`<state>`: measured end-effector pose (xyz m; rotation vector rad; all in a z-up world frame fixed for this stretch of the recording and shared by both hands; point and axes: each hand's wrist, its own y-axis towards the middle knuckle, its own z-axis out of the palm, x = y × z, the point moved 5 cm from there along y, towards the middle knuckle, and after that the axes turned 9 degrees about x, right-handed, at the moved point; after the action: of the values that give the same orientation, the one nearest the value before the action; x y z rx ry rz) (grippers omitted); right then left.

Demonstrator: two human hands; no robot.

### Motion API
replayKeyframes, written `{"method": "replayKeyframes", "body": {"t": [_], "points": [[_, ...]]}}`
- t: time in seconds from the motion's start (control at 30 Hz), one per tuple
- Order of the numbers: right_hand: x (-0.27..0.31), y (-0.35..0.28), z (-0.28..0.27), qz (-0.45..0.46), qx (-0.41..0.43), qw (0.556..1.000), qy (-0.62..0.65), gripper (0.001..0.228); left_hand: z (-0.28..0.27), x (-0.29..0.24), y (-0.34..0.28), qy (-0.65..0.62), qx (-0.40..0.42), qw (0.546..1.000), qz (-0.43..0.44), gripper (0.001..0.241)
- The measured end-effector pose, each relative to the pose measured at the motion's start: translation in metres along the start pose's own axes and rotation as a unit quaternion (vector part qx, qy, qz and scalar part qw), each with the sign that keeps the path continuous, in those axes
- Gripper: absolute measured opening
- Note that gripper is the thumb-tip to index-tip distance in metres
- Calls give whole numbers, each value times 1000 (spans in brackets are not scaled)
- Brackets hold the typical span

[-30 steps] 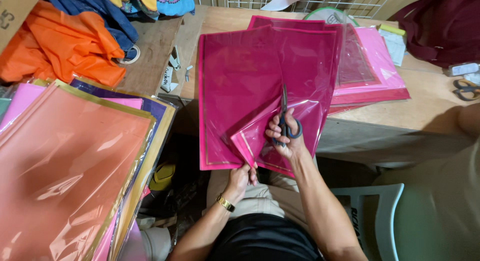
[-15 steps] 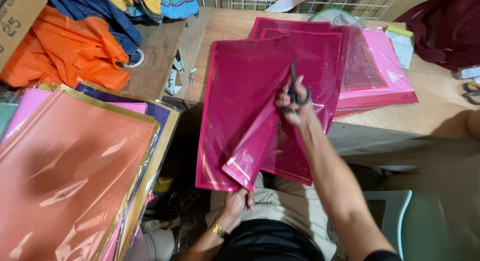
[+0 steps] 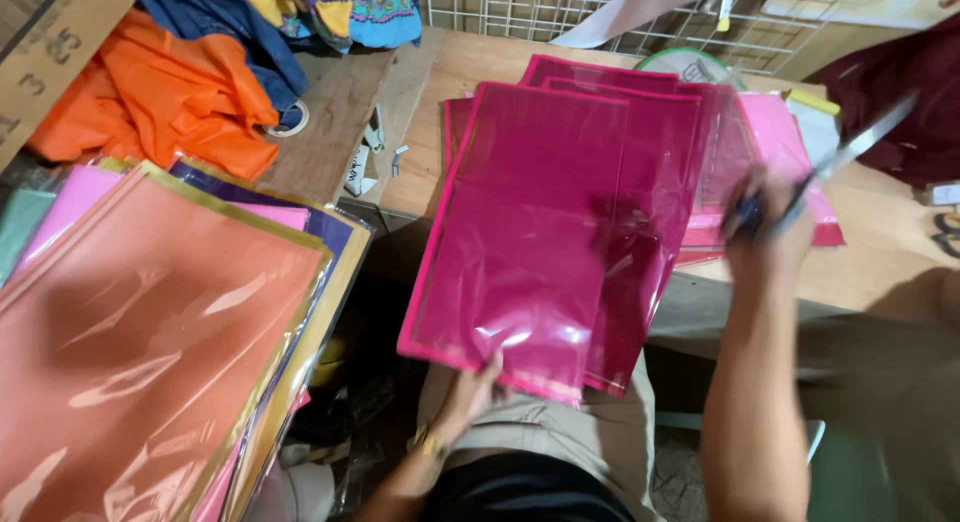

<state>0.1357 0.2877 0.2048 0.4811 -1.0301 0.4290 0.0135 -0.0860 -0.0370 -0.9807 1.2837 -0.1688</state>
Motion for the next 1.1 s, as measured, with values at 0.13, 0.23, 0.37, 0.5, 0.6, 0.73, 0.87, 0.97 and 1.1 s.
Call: {"method": "replayKeyframes", "body": {"t": [0.13,0.23,0.37,0.5,0.6,0.73,0.87,0.97,1.1], "points": [[-86,-96,-64,41,-141,984,-103,24,-26,-45,31,349,-242,874,237,37],[-96,-148,-55,116,-148,967,-171,30,-47,-57,59,215,-289,894,267,29],[-118,-175,-54,149,-123,965,-175,27,-56,-79,53,49,-240,924,293,32],[-119,-184,-36,175,-100,955,-216,31,-47,-83,44,-310,-167,916,193,42],[-103,-188,-25,212,-75,887,-403,31,-59,-60,86,-442,-138,869,177,35],[-120,-190,-41,231,-36,761,-605,40,-72,-57,132,-480,-136,845,190,30],[-131,-193,-43,273,-49,764,-582,44,-76,-77,109,-439,-164,864,184,42],[-134,-193,-51,269,-67,768,-577,40,-63,-79,60,-398,-129,895,156,71],[-151,-188,-70,256,-102,824,-495,35,-39,-41,34,-230,-128,948,178,61]]}}
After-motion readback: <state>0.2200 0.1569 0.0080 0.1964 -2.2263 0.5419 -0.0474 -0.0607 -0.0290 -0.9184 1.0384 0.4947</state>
